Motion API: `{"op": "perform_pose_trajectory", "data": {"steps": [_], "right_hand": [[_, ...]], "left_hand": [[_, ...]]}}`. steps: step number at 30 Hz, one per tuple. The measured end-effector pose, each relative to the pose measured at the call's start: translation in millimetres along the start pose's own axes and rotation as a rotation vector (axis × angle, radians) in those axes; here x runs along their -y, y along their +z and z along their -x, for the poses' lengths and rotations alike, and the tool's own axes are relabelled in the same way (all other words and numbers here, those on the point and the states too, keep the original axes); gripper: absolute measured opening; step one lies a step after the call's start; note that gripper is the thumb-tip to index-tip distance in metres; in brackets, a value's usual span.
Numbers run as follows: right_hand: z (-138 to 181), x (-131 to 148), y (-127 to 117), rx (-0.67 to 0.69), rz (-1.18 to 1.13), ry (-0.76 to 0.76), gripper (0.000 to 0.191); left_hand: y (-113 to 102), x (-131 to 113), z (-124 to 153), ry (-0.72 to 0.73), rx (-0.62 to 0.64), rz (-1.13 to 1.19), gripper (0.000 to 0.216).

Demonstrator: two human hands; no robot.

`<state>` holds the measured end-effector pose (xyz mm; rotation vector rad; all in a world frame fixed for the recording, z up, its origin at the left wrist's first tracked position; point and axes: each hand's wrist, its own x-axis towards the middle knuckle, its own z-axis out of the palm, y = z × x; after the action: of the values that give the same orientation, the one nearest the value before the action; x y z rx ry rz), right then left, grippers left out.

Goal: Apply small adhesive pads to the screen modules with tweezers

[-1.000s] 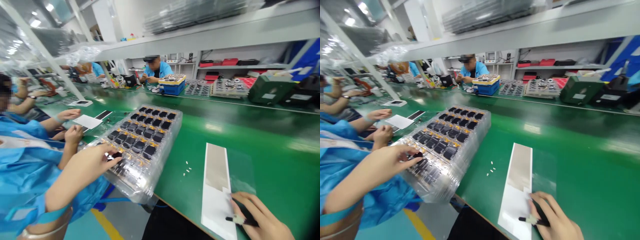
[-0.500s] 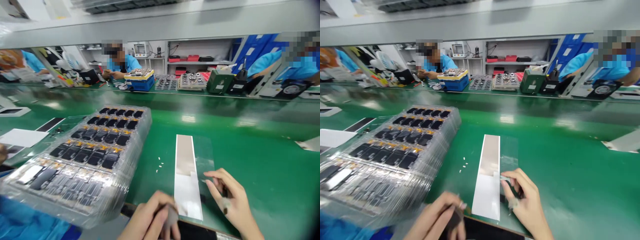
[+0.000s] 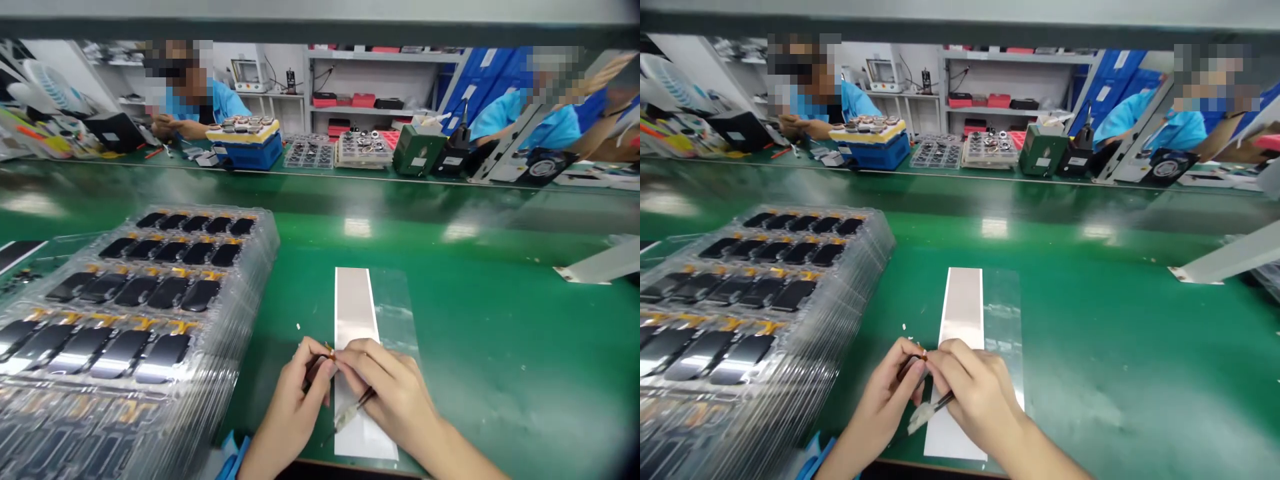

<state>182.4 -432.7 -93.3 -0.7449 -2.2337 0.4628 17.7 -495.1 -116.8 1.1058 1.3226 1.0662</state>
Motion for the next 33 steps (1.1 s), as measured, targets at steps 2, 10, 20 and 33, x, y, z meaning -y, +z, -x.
{"op": "perform_pose_trajectory", "data": {"steps": [2, 10, 20, 33], "right_hand": [[1, 0, 1, 0.015, 0.021, -0.007, 0.019], [2, 3, 7, 0.089, 0.053, -0.008, 0.023], [-52, -26, 12, 0.323, -0.461, 0.517, 0.016], [-47, -18, 16, 0.441, -0.894, 0.736, 0.044]], "left_hand": [[-1, -1, 0, -0.001, 0.005, 0.006, 0.022], [-4, -8, 3, 0.074, -0.079, -0.186, 0.020], [-5, -7, -2, 0.018, -0.277, 0.042, 0.024], [-4, -9, -1, 0.011, -0.251, 0.101, 0.038]]}}
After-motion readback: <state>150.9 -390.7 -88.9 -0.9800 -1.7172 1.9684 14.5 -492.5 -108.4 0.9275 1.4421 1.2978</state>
